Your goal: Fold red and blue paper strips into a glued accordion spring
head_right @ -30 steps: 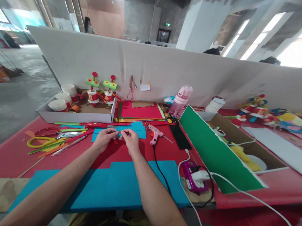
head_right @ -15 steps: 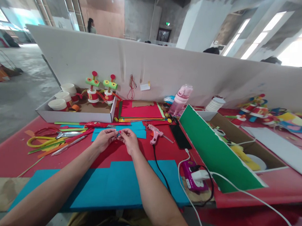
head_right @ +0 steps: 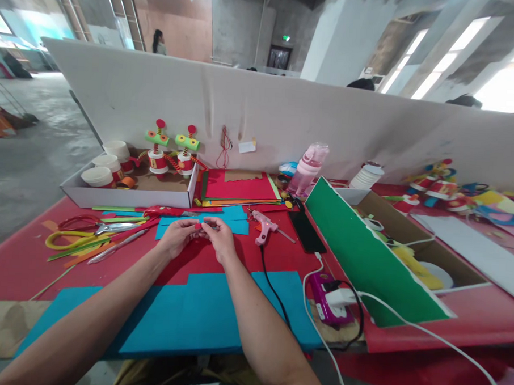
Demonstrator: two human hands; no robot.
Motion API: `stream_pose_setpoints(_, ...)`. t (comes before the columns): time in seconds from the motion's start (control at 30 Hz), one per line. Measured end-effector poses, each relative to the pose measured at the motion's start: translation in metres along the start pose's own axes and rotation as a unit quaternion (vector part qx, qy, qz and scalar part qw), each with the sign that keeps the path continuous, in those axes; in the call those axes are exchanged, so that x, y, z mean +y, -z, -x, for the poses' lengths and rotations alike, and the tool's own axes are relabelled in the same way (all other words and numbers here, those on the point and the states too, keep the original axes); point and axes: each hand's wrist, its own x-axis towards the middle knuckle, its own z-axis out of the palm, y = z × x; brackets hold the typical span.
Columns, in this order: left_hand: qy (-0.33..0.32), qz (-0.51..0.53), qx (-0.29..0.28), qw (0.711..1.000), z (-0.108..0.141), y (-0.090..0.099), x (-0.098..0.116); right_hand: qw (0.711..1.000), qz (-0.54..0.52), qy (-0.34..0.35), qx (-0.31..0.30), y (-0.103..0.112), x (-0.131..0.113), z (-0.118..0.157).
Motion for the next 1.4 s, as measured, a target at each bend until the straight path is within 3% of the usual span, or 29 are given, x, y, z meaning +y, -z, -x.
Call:
stream_pose_setpoints(0.5,-0.016,-0.035,-0.028,0.999,0.0034,-0.0031,0.0015,0.998,0.013,0.053,0.035,0.0024,0.0023,-0.0040)
stream_pose_setpoints(0.8,-0.033,-0.047,0.005,0.998,-0.0020,0.0015,-0.0019,0.999,-0.042,-0.005,-0.020,0.0033,-0.0044,-0.0009)
stream_pose_setpoints(1.03,-0.051,-0.081,0.010,0.995,-0.0026,0.0032,-0.0043,1.000,-0.007,-0.004,0.015,0.0028,-0.0006,-0.0025)
stream_pose_setpoints(1.4,-0.067,-0.127,0.026,0.989,-0.0003,0.0025,0.0000,1.000,0.016,-0.009,0.020,0.0035,0.0011,-0.0025)
